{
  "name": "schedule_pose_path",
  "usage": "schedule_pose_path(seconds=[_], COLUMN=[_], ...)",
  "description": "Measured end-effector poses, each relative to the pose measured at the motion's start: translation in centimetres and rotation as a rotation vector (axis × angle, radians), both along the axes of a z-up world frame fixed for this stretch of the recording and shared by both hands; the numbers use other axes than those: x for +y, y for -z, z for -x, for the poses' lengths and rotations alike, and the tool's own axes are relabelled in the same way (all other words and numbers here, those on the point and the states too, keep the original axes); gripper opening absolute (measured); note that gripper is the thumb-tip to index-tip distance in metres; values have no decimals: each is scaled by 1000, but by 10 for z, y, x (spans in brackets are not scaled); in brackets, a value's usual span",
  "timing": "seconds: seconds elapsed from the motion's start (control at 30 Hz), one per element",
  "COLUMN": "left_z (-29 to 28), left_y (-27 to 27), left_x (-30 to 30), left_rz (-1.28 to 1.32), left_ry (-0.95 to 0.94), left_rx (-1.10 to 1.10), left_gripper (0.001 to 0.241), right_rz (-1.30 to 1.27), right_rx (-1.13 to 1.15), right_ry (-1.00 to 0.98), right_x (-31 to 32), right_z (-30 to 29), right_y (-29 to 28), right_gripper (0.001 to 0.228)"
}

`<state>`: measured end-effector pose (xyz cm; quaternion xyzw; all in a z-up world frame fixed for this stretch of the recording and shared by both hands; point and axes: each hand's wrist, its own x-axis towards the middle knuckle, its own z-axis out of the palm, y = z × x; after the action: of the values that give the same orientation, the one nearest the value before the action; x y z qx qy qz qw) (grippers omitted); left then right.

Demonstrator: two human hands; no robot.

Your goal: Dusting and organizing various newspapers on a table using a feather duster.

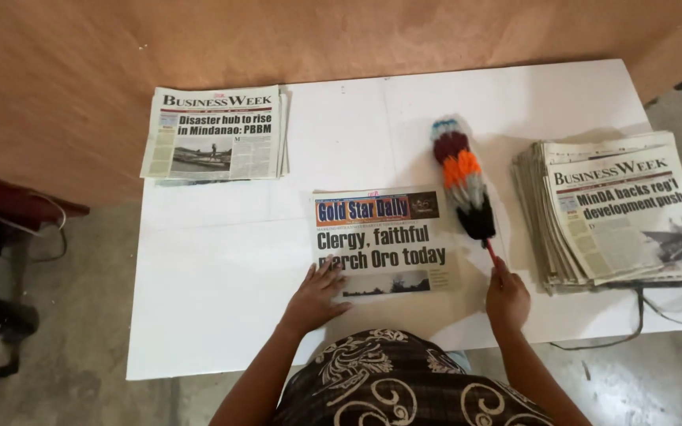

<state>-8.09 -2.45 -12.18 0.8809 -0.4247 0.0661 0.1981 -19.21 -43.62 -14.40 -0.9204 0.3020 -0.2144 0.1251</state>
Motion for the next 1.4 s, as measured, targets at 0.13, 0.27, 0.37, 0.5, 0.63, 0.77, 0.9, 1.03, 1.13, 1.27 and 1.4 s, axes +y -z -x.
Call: schedule_pose_path(seconds=[0.13, 0.27, 0.37, 0.5, 0.63, 0.77, 0.9, 1.03, 1.13, 1.27, 1.4], left_z=[-3, -5, -12, -26, -28, -23, -24, -19, -21, -33, -61], left_y=[-10, 8, -5, -20, -39, -36, 37, 31, 23, -36, -126], left_x=[1, -21, -25, -23, -23, -22, -7, 6, 12, 1, -30], left_rz=[20, -104, -100, -64, 2, 15, -127, -140, 41, 514, 804], left_ry=[-147, -566, -661, -665, -679, -623, -525, -371, -290, -350, -575], left_rx=[210, 343, 491, 570, 660, 664, 529, 346, 287, 227, 800], left_gripper=[33, 49, 77, 99, 107, 100, 63, 29, 29, 30, 55], right_rz=[-89, -14, 166, -219, -392, -500, -497, -371, -368, -553, -628], right_rx=[-78, 28, 46, 329, 230, 237, 373, 94, -188, -711, -843], right_ry=[-229, -555, -515, -109, 153, 74, 111, 20, 30, -75, -204], right_x=[31, 122, 104, 55, 19, 43, 77, 70, 74, 82, 86], right_z=[15, 14, 12, 3, -5, -2, -2, 3, -2, -15, -26], right_y=[58, -46, -33, 3, 34, 40, 3, 14, -4, -56, -95], right_gripper=[22, 36, 39, 35, 33, 47, 52, 27, 22, 31, 35])
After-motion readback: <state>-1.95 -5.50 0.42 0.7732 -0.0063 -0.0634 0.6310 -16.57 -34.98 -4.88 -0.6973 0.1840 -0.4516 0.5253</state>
